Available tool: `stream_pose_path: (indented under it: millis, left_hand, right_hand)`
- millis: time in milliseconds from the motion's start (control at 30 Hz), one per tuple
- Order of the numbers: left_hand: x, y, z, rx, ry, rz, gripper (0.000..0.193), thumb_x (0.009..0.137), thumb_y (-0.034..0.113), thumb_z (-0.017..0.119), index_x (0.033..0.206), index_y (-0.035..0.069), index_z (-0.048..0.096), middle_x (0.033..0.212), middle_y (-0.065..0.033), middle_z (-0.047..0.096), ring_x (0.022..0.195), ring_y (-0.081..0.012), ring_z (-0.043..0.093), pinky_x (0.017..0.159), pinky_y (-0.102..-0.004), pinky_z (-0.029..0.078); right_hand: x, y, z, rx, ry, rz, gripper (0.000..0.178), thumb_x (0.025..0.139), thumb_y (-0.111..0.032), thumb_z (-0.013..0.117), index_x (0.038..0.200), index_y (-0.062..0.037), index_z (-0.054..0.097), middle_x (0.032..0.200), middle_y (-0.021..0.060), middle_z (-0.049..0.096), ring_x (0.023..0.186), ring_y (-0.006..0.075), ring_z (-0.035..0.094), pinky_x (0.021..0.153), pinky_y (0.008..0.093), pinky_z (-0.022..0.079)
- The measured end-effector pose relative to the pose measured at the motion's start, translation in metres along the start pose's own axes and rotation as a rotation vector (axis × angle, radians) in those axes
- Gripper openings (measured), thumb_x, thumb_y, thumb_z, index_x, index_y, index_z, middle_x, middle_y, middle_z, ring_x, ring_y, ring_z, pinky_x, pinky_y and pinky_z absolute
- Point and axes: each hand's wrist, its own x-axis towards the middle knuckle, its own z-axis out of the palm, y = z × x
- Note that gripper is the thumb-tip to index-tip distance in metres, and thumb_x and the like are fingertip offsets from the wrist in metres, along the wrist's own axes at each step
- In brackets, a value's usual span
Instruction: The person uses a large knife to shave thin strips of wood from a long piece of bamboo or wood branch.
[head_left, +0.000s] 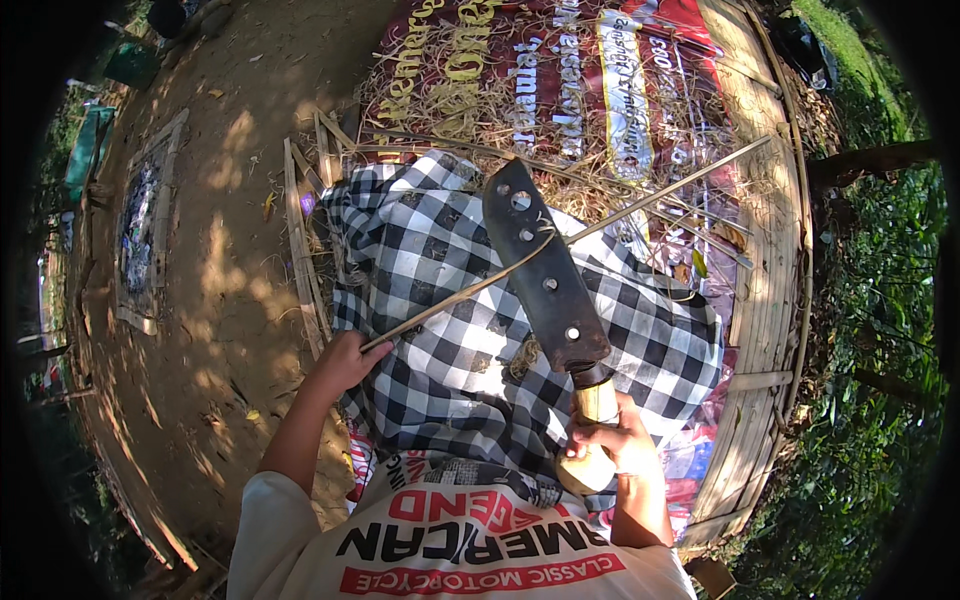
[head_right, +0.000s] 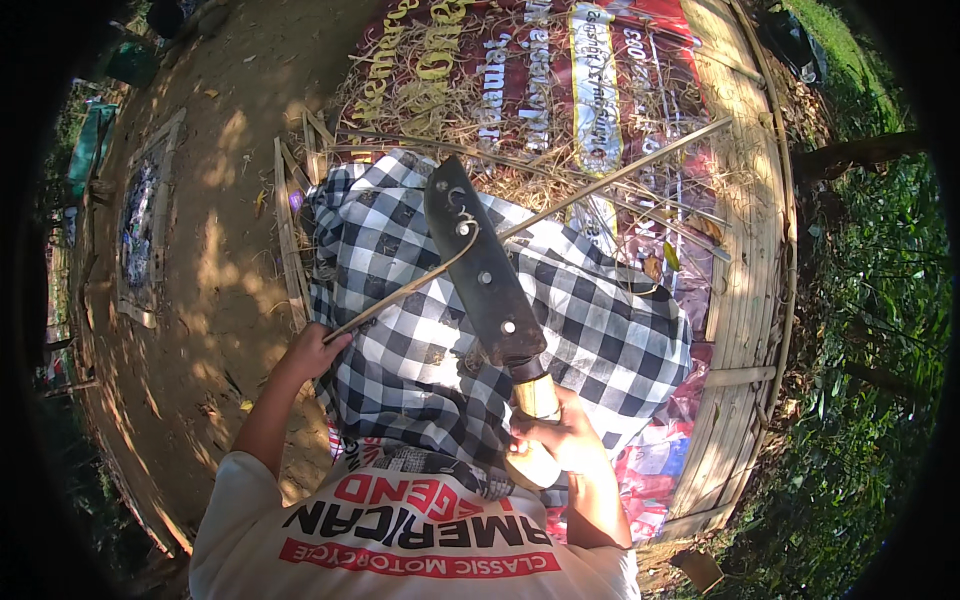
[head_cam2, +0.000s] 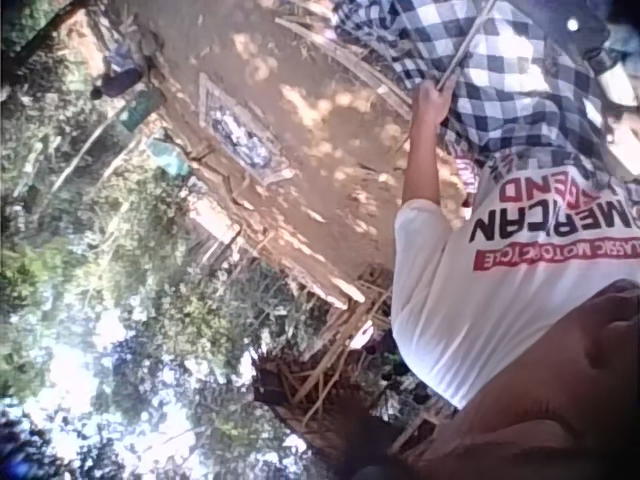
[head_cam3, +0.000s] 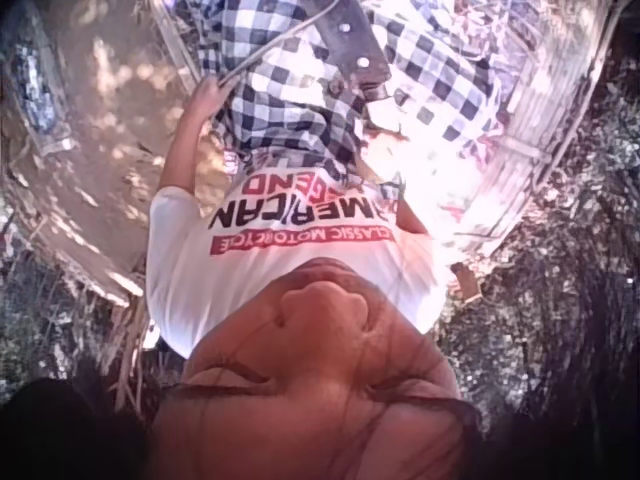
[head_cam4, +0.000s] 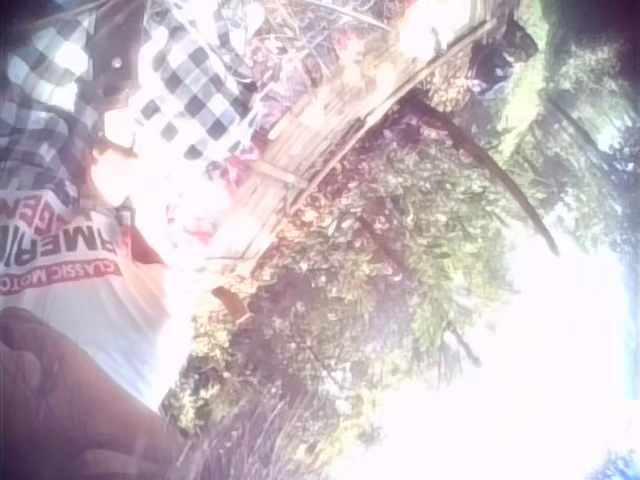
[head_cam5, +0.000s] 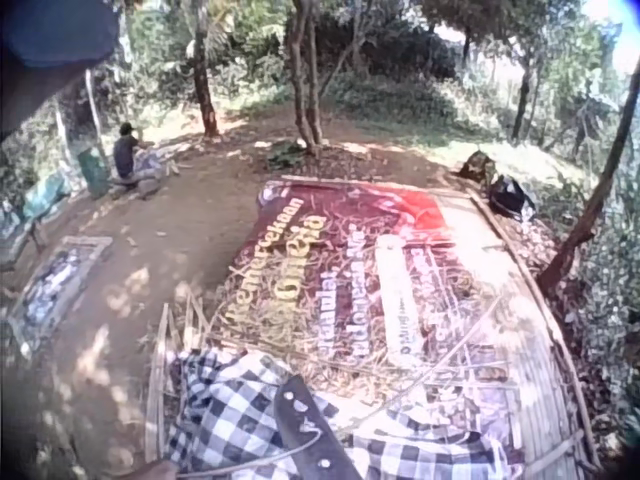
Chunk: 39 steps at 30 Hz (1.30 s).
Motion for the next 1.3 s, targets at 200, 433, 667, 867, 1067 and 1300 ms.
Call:
stream_pose_path:
  millis: [200, 433, 667, 867, 1067, 1300]
  left_hand:
    - [0.000, 0.011, -0.003, 0.045, 0.018, 0.006, 0.066, 0.082, 0.055, 0.064, 0.071, -0.010, 0.060, 0.067, -0.0289, 0.057, 0.070, -0.0451, 0.060, 0.063, -0.0452, 0.047]
    - [-0.004, 0.005, 0.001, 0.018, 0.004, -0.002, 0.054, 0.084, 0.047, 0.063, 0.072, -0.006, 0.063, 0.062, -0.0238, 0.057, 0.063, -0.0383, 0.060, 0.059, -0.0428, 0.046]
    - [-0.003, 0.011, -0.004, 0.057, 0.031, -0.015, 0.054, 0.084, 0.047, 0.063, 0.073, -0.006, 0.062, 0.062, -0.0239, 0.057, 0.065, -0.0389, 0.061, 0.060, -0.0436, 0.046]
    - [-0.001, 0.004, 0.001, 0.036, 0.010, 0.003, 0.056, 0.083, 0.048, 0.064, 0.073, -0.007, 0.062, 0.061, -0.0235, 0.057, 0.064, -0.0395, 0.061, 0.060, -0.0437, 0.045]
    - [0.000, 0.011, -0.004, 0.045, 0.013, -0.028, 0.057, 0.084, 0.049, 0.063, 0.073, -0.007, 0.062, 0.059, -0.0224, 0.056, 0.060, -0.0362, 0.060, 0.059, -0.0433, 0.045]
    - [0.004, 0.000, 0.003, -0.037, -0.001, 0.006, 0.066, 0.080, 0.057, 0.064, 0.070, -0.009, 0.060, 0.064, -0.0258, 0.057, 0.065, -0.0405, 0.061, 0.061, -0.0445, 0.046]
  right_hand:
    - [0.002, 0.008, 0.005, 0.165, 0.091, -0.065, 0.028, 0.069, 0.007, 0.060, 0.096, 0.0041, 0.053, 0.067, 0.0108, 0.059, 0.057, 0.0183, 0.060, 0.059, 0.0340, 0.052]
    - [0.004, 0.025, -0.001, 0.156, -0.086, 0.162, 0.033, 0.066, 0.004, 0.065, 0.097, 0.0038, 0.055, 0.070, 0.0088, 0.060, 0.058, 0.0187, 0.062, 0.056, 0.0325, 0.053]
    - [0.003, 0.036, 0.001, 0.037, -0.067, 0.140, 0.031, 0.069, 0.006, 0.062, 0.099, 0.0036, 0.054, 0.069, 0.0092, 0.058, 0.059, 0.0184, 0.061, 0.057, 0.0330, 0.054]
    - [0.007, 0.039, 0.000, 0.234, -0.166, 0.158, 0.031, 0.072, 0.003, 0.068, 0.100, 0.0036, 0.054, 0.071, 0.0103, 0.061, 0.059, 0.0210, 0.064, 0.056, 0.0349, 0.054]
    - [0.005, 0.055, 0.002, -0.088, -0.184, 0.056, 0.027, 0.069, 0.004, 0.065, 0.095, 0.0029, 0.056, 0.070, 0.0077, 0.060, 0.060, 0.0173, 0.063, 0.059, 0.0278, 0.051]
    - [0.003, 0.028, 0.008, 0.336, -0.001, 0.024, 0.032, 0.069, 0.009, 0.061, 0.099, 0.0054, 0.053, 0.069, 0.0130, 0.060, 0.055, 0.0219, 0.062, 0.053, 0.0333, 0.054]
